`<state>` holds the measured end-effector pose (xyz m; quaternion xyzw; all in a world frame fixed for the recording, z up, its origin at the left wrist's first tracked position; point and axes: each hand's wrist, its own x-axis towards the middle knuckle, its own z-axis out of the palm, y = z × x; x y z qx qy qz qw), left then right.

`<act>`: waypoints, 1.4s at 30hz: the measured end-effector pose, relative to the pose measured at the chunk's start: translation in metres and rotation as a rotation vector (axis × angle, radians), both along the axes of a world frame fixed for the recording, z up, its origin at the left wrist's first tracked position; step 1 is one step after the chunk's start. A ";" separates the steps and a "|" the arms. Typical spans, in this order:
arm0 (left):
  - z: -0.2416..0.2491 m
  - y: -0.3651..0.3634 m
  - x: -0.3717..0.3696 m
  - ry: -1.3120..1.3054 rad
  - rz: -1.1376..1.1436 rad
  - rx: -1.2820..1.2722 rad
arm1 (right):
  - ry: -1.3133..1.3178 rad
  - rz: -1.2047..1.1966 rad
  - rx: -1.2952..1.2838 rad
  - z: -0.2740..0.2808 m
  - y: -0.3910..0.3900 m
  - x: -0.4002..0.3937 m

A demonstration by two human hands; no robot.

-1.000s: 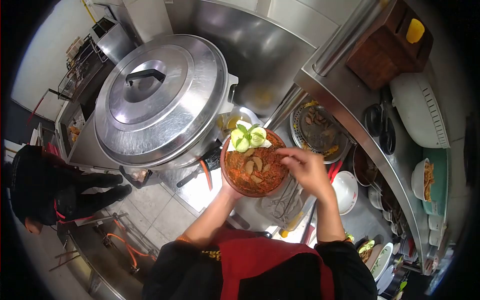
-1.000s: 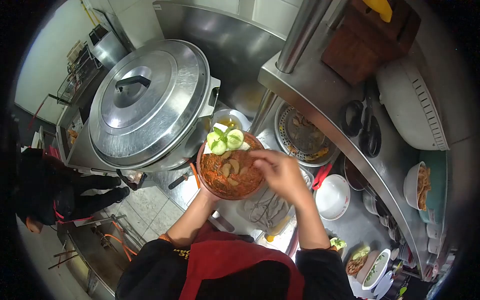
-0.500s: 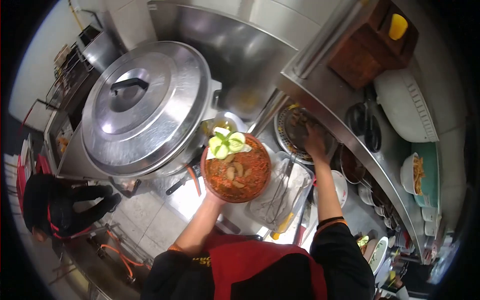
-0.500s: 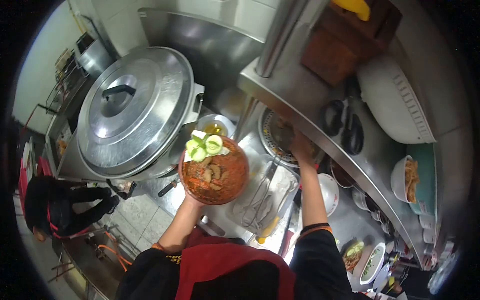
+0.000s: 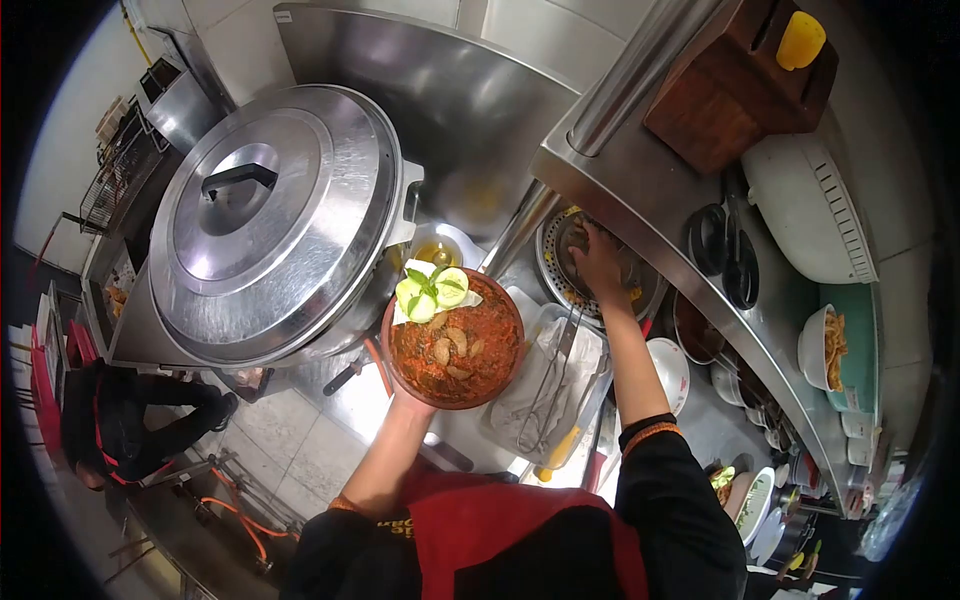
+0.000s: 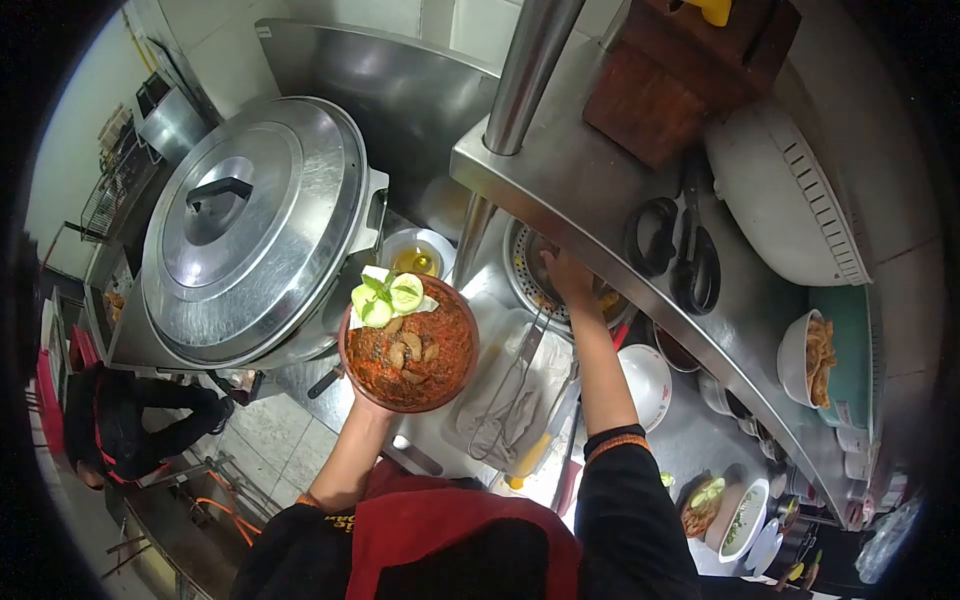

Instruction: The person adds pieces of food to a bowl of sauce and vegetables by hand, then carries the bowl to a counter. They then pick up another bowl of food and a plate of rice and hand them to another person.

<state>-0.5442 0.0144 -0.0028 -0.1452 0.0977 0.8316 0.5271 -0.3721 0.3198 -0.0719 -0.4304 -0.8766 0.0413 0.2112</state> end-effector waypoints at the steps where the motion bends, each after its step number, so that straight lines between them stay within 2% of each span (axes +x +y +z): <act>1: 0.002 0.000 0.000 0.004 -0.011 0.010 | -0.027 0.012 0.007 0.005 0.001 -0.003; 7: 0.034 0.003 0.005 0.028 -0.093 0.057 | -0.080 0.059 0.054 0.009 0.003 -0.006; 12: 0.029 0.003 0.003 0.000 -0.105 0.038 | -0.005 0.046 -0.089 0.017 -0.004 -0.009; 15: 0.028 0.003 0.003 0.005 -0.105 0.026 | -0.023 0.115 -0.042 0.007 0.007 -0.007; 18: 0.030 0.002 0.003 0.020 -0.106 0.036 | -0.011 -0.039 -0.232 0.033 -0.010 -0.015; 21: 0.038 0.000 0.004 0.021 -0.127 0.064 | 0.047 0.076 -0.019 -0.005 0.015 -0.003; 24: 0.039 -0.001 0.005 0.031 -0.120 0.083 | 0.015 0.118 0.058 -0.007 0.022 -0.002; 27: 0.037 -0.002 0.007 0.099 -0.071 0.072 | -0.072 0.106 -0.089 0.013 0.021 -0.009; 31: 0.033 -0.002 0.003 0.026 -0.103 0.059 | -0.004 0.118 -0.022 0.014 0.018 -0.008; 33: 0.046 -0.008 0.013 0.284 0.046 0.007 | -0.004 0.072 0.012 0.020 0.012 -0.006; 35: 0.069 -0.008 0.018 0.329 0.094 -0.149 | 0.170 0.147 -0.253 0.020 0.011 0.004; 36: 0.081 -0.002 0.014 0.245 0.067 -0.276 | 0.257 0.180 -0.386 0.020 0.012 0.012; 38: 0.072 0.000 0.012 0.227 0.054 -0.214 | 0.623 0.042 -0.906 0.020 0.011 0.026; 39: 0.045 -0.002 0.011 0.292 0.070 -0.025 | 0.806 -0.036 -1.161 0.020 0.009 0.032; 40: 0.030 -0.003 0.011 0.355 0.084 0.166 | 0.957 0.000 -1.302 0.024 0.002 0.037; 42: 0.041 -0.001 0.010 0.328 0.050 0.324 | 1.266 0.081 -1.578 0.042 -0.022 0.042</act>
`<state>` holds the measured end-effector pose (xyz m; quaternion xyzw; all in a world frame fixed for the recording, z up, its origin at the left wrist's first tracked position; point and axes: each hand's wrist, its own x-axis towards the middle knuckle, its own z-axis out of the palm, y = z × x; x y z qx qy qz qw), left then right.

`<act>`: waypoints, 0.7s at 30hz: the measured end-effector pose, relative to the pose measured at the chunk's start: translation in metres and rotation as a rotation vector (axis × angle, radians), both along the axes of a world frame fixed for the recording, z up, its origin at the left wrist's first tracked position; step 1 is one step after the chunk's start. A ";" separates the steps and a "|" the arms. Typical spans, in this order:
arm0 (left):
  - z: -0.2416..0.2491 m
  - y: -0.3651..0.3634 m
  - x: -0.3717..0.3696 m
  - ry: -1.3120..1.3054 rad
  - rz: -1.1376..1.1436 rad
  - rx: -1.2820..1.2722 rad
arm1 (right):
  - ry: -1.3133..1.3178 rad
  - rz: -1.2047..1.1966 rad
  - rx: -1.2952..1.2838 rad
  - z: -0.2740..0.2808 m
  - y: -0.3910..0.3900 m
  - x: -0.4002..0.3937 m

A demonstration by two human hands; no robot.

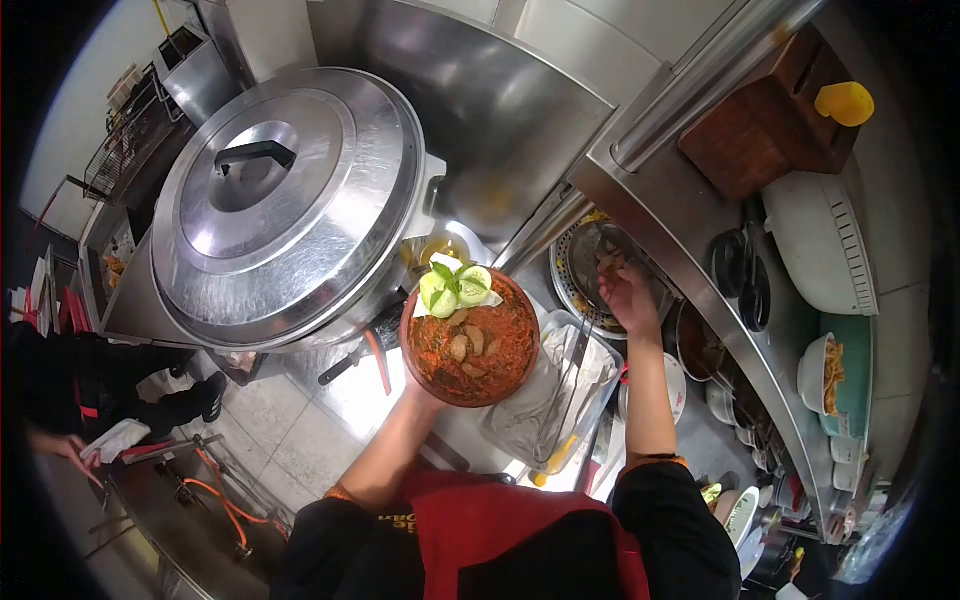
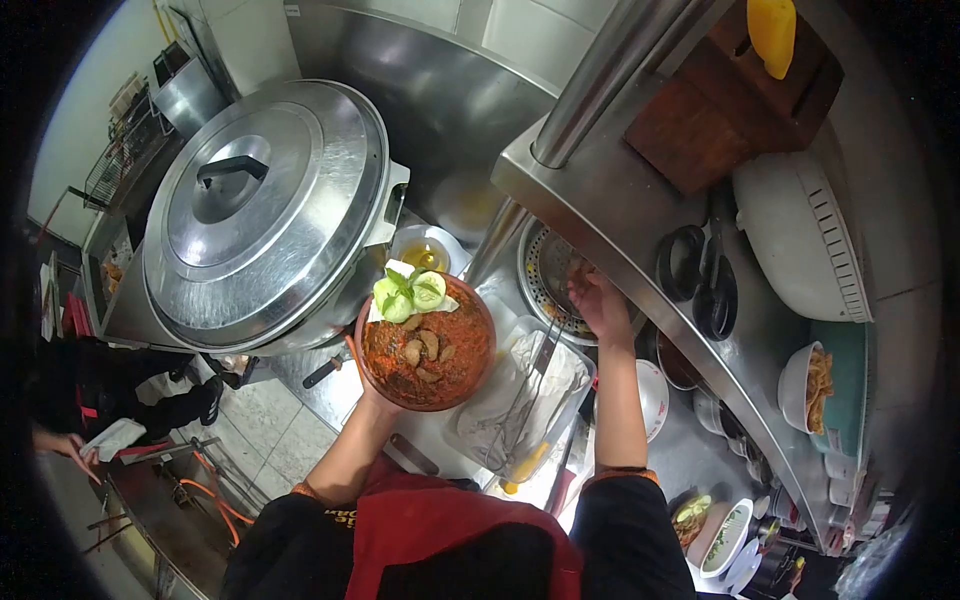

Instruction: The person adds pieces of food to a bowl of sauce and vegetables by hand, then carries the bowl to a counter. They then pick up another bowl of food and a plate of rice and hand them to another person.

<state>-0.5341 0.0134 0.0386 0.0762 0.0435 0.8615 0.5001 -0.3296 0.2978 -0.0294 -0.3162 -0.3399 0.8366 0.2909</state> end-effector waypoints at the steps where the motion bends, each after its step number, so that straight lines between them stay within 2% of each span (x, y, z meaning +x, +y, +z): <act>1: -0.003 0.001 -0.001 -0.037 -0.029 -0.020 | 0.020 0.076 -0.025 0.011 -0.012 0.000; 3: -0.024 0.002 -0.002 -0.143 -0.084 -0.156 | 0.064 0.231 -0.080 0.039 -0.039 -0.007; 4: -0.039 0.003 -0.003 -0.209 -0.114 -0.273 | 0.031 0.303 0.034 0.055 -0.056 -0.013; 5: -0.049 0.002 -0.001 -0.178 -0.109 -0.278 | -0.004 0.368 0.150 0.072 -0.075 -0.021; 7: -0.058 0.003 0.003 -0.134 -0.114 -0.279 | -0.199 0.475 0.546 0.106 -0.119 -0.041; 9: -0.052 0.005 0.005 -0.130 -0.124 -0.274 | -0.534 0.565 1.141 0.140 -0.157 -0.061; 10: -0.046 0.005 0.005 -0.137 -0.124 -0.272 | -0.549 0.418 1.384 0.142 -0.169 -0.067; 11: -0.038 0.003 0.007 -0.097 -0.097 -0.250 | -0.561 0.370 1.351 0.139 -0.165 -0.064; 13: -0.027 -0.002 0.010 -0.023 -0.034 -0.205 | -0.580 0.283 1.287 0.123 -0.145 -0.058; 14: -0.027 -0.002 0.002 -0.212 -0.176 -0.270 | -0.608 0.224 1.140 0.114 -0.126 -0.055; 16: -0.027 -0.005 0.003 -0.219 -0.160 -0.291 | -0.958 0.047 1.039 0.075 -0.069 -0.045; 18: -0.026 -0.007 0.003 -0.223 -0.141 -0.302 | -1.192 0.001 1.311 0.004 -0.008 -0.025; 21: -0.024 -0.005 -0.003 -0.226 -0.088 -0.311 | -1.267 -0.236 1.857 -0.049 0.028 -0.019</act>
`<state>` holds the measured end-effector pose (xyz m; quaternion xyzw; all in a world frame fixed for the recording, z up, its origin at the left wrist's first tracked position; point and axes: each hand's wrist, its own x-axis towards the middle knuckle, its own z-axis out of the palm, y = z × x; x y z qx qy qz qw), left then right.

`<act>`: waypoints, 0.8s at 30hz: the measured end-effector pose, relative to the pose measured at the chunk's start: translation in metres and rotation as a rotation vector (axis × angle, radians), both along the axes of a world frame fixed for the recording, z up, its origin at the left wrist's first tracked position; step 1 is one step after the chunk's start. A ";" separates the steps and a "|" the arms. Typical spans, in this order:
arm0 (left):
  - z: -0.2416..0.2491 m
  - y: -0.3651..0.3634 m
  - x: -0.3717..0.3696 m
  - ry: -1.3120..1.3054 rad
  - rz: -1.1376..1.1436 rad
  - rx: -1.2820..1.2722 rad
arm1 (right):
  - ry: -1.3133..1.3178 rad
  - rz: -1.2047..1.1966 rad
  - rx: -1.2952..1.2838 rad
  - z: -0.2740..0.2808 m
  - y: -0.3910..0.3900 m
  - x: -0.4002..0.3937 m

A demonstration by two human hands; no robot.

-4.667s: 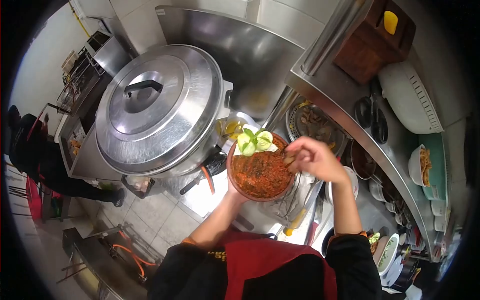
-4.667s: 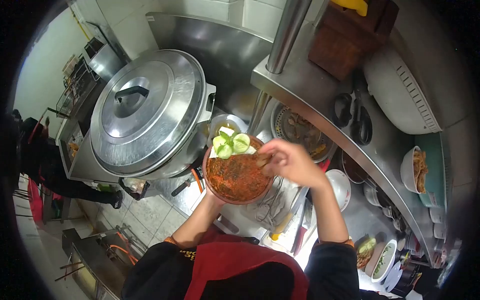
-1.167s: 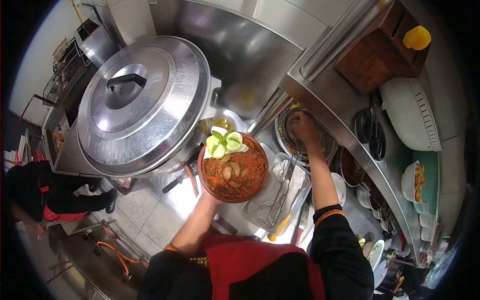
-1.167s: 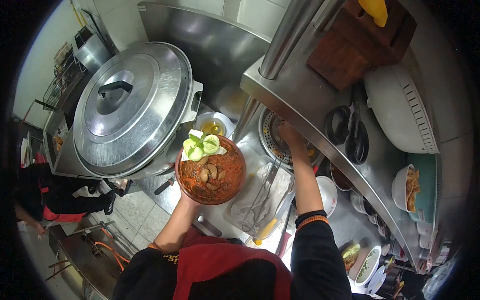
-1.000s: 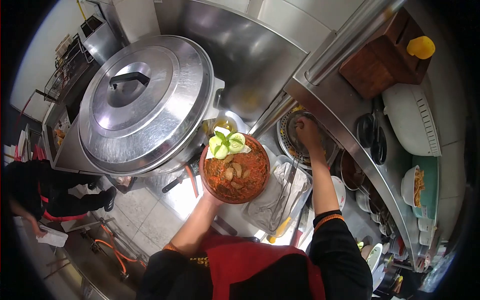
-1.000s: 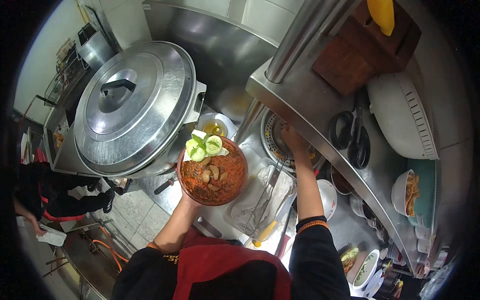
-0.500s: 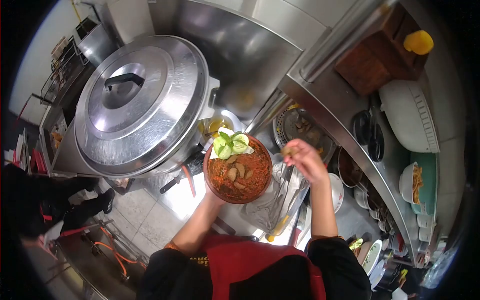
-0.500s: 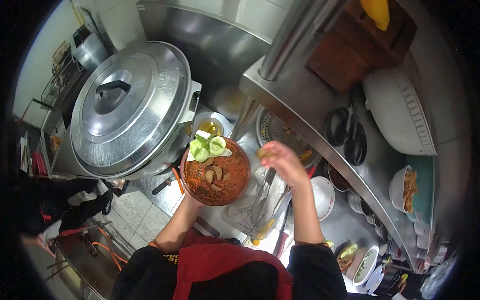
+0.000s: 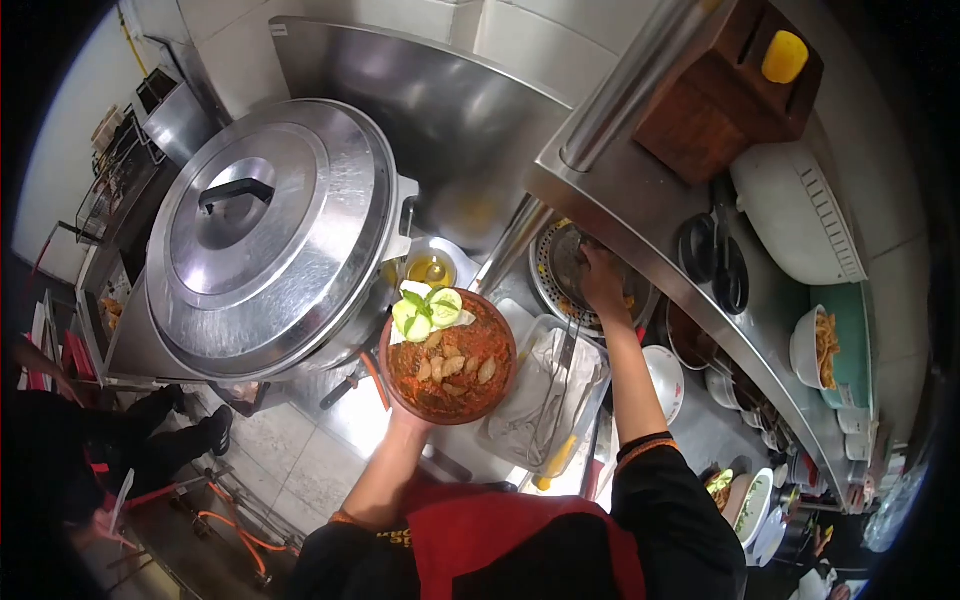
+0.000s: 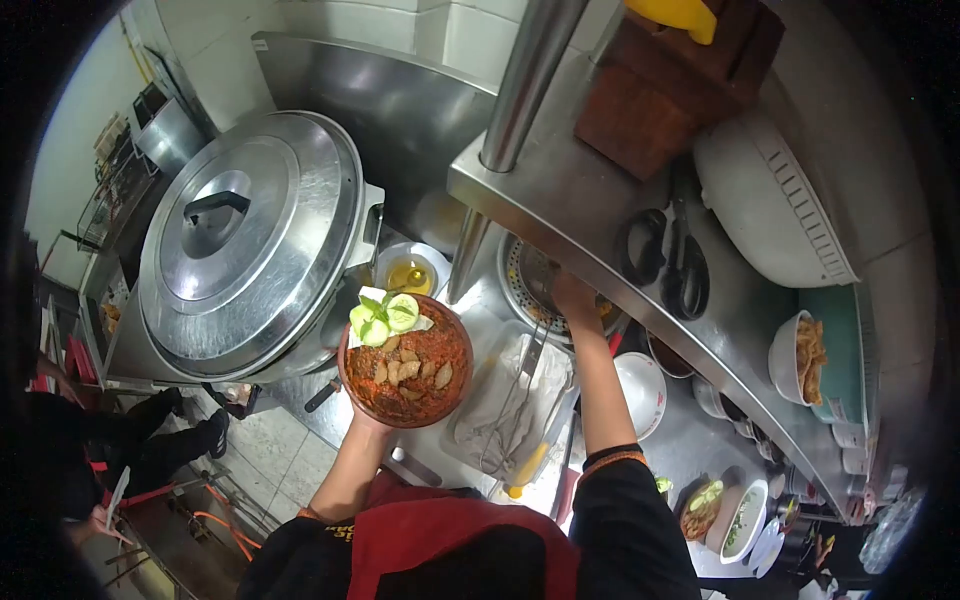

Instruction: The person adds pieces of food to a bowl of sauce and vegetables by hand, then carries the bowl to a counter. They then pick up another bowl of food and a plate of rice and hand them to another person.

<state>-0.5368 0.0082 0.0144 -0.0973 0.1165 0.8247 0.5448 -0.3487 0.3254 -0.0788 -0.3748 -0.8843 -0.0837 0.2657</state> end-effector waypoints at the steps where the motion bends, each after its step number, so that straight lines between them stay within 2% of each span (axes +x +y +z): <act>1: 0.000 -0.002 0.000 -0.027 -0.018 0.010 | -0.049 -0.033 -0.033 0.001 -0.002 -0.003; 3: 0.001 -0.003 -0.001 -0.080 -0.054 0.031 | -0.148 -0.097 -0.099 0.015 -0.009 -0.011; 6: -0.001 -0.003 -0.003 -0.086 -0.055 0.030 | -0.121 -0.096 -0.295 0.017 -0.002 -0.011; 9: -0.028 0.002 -0.002 -0.024 0.028 -0.075 | 0.095 -0.118 -0.586 0.033 -0.013 -0.007; 12: -0.011 0.003 -0.001 -0.085 -0.036 -0.029 | 0.083 -0.105 -0.662 0.049 -0.035 -0.009; 14: 0.003 0.005 0.000 -0.112 -0.121 0.072 | 0.134 -0.094 -0.520 0.008 -0.019 0.010; 15: 0.007 0.007 0.001 -0.073 -0.096 0.116 | 0.136 -0.049 -0.480 0.006 -0.015 0.009; 19: -0.006 0.009 -0.003 -0.071 0.006 0.027 | 0.074 0.137 -0.474 0.042 -0.033 0.002; 21: -0.008 0.008 -0.002 -0.078 0.001 0.034 | 0.080 0.153 -0.526 0.048 -0.036 -0.001; 24: -0.007 0.008 -0.004 -0.080 0.017 0.002 | -0.057 0.104 -0.426 0.035 -0.024 -0.003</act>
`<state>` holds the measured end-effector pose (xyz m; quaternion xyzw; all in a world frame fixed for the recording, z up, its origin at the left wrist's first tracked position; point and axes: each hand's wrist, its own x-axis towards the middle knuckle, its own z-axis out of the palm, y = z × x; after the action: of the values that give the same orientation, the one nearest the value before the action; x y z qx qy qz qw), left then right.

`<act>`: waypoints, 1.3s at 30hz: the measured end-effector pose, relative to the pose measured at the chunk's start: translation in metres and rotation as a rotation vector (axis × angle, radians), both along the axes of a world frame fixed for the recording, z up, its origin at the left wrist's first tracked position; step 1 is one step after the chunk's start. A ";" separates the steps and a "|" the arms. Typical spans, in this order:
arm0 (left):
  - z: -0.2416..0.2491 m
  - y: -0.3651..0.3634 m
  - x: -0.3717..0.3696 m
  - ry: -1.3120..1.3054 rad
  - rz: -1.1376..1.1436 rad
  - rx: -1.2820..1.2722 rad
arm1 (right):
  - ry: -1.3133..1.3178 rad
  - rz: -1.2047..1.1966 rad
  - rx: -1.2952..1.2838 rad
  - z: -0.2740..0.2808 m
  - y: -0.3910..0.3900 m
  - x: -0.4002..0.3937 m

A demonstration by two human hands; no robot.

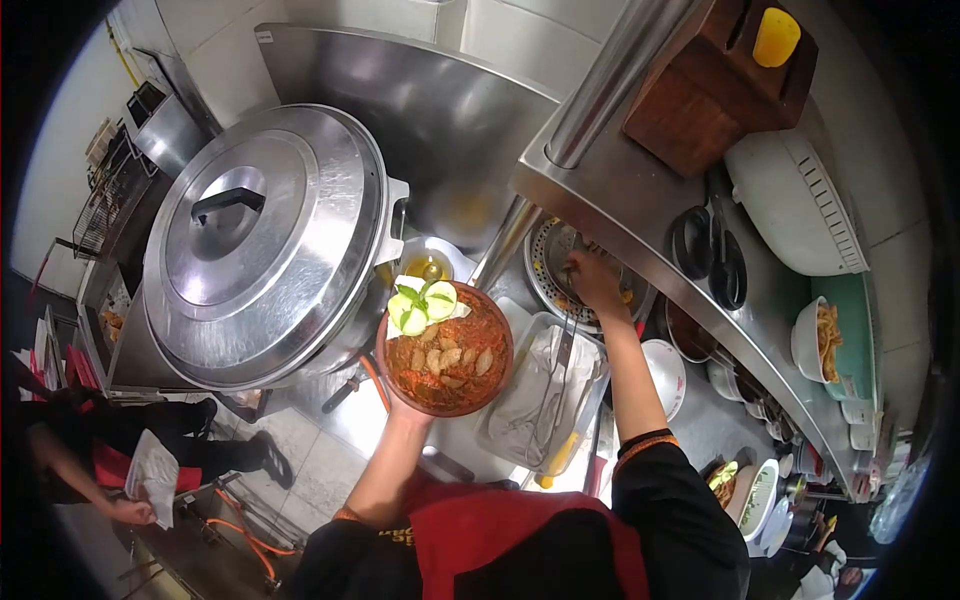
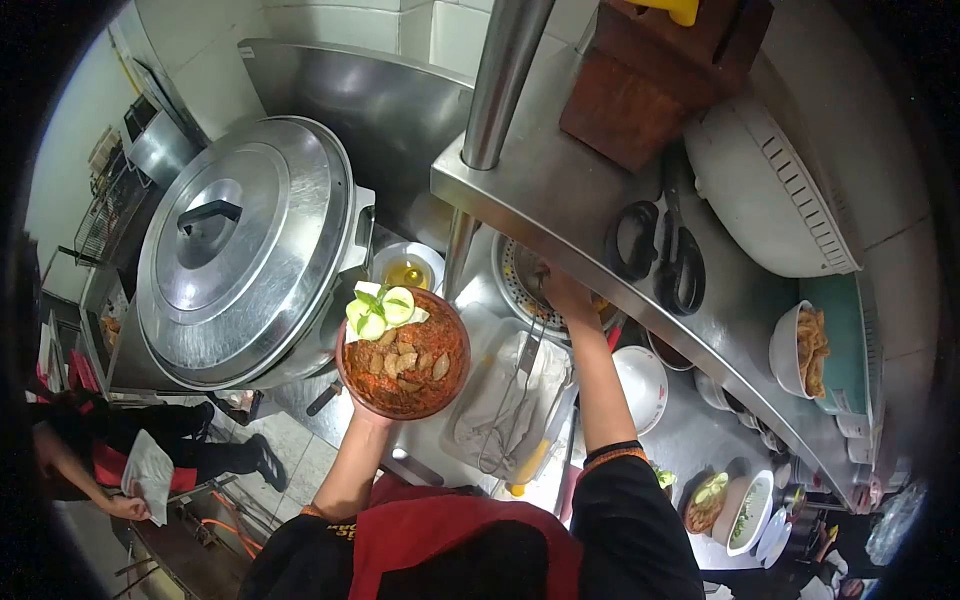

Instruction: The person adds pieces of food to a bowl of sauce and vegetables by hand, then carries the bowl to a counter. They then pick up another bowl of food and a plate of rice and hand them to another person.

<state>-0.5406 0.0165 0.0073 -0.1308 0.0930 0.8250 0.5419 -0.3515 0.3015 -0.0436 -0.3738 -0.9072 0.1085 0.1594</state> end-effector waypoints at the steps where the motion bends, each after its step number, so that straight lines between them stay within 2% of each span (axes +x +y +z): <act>1: 0.000 0.000 0.000 -0.002 0.008 -0.019 | -0.012 -0.001 0.035 -0.002 0.003 -0.001; 3: -0.001 0.000 0.000 0.016 -0.001 -0.032 | -0.038 -0.006 0.100 -0.008 0.007 0.000; 6: 0.005 -0.001 0.002 0.016 -0.026 -0.013 | 0.041 -0.065 -0.046 0.018 -0.004 -0.003; 9: 0.003 0.004 0.003 0.022 -0.055 -0.007 | 0.316 -0.068 -0.622 0.095 -0.071 -0.027; 11: 0.003 0.002 0.007 0.082 -0.036 0.085 | 0.330 0.141 -0.808 0.113 -0.113 -0.038; 12: 0.007 0.002 0.013 0.139 -0.007 0.188 | 0.290 0.203 -0.653 0.123 -0.127 -0.044; 14: 0.010 0.004 0.012 0.136 -0.012 0.228 | 0.208 0.325 -0.334 0.138 -0.141 -0.053; 15: 0.009 0.007 0.010 0.076 -0.043 0.157 | 0.424 0.358 -0.213 0.126 -0.123 -0.045; 16: 0.008 0.008 0.008 0.014 -0.072 0.086 | 0.138 0.046 -0.286 0.140 -0.109 -0.042; 18: 0.004 0.004 0.006 0.028 -0.078 0.048 | -0.056 -0.263 -0.030 0.086 -0.030 0.007; 19: 0.004 0.004 0.005 0.039 -0.063 0.028 | -0.158 -0.327 0.106 0.051 0.012 0.040; 21: 0.003 0.003 0.004 0.063 -0.013 -0.015 | -0.280 -0.374 0.207 0.013 0.054 0.081; 27: -0.014 -0.002 0.005 0.042 0.074 -0.086 | -0.352 -0.518 0.189 0.011 0.066 0.139; 30: -0.014 -0.001 0.005 0.051 0.077 -0.088 | -0.298 -0.555 0.192 0.018 0.046 0.163; 34: -0.035 -0.004 0.002 0.047 0.067 -0.028 | -0.056 -0.518 0.204 0.039 -0.019 0.166; 36: -0.036 -0.004 0.002 0.047 0.059 -0.016 | 0.103 -0.599 -0.021 0.044 -0.056 0.160; 37: -0.037 -0.004 0.003 0.053 0.060 -0.014 | 0.179 -0.787 -0.324 0.046 -0.076 0.153; 38: -0.038 -0.004 0.003 0.059 0.061 -0.013 | 0.399 -0.763 -0.464 0.043 -0.089 0.147; 39: -0.043 -0.005 0.003 0.074 0.064 -0.012 | 0.471 -0.790 -0.560 0.043 -0.099 0.136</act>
<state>-0.5376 0.0111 -0.0360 -0.1064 0.1137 0.8455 0.5107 -0.2151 0.2020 -0.0007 -0.6803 -0.5738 0.3590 0.2812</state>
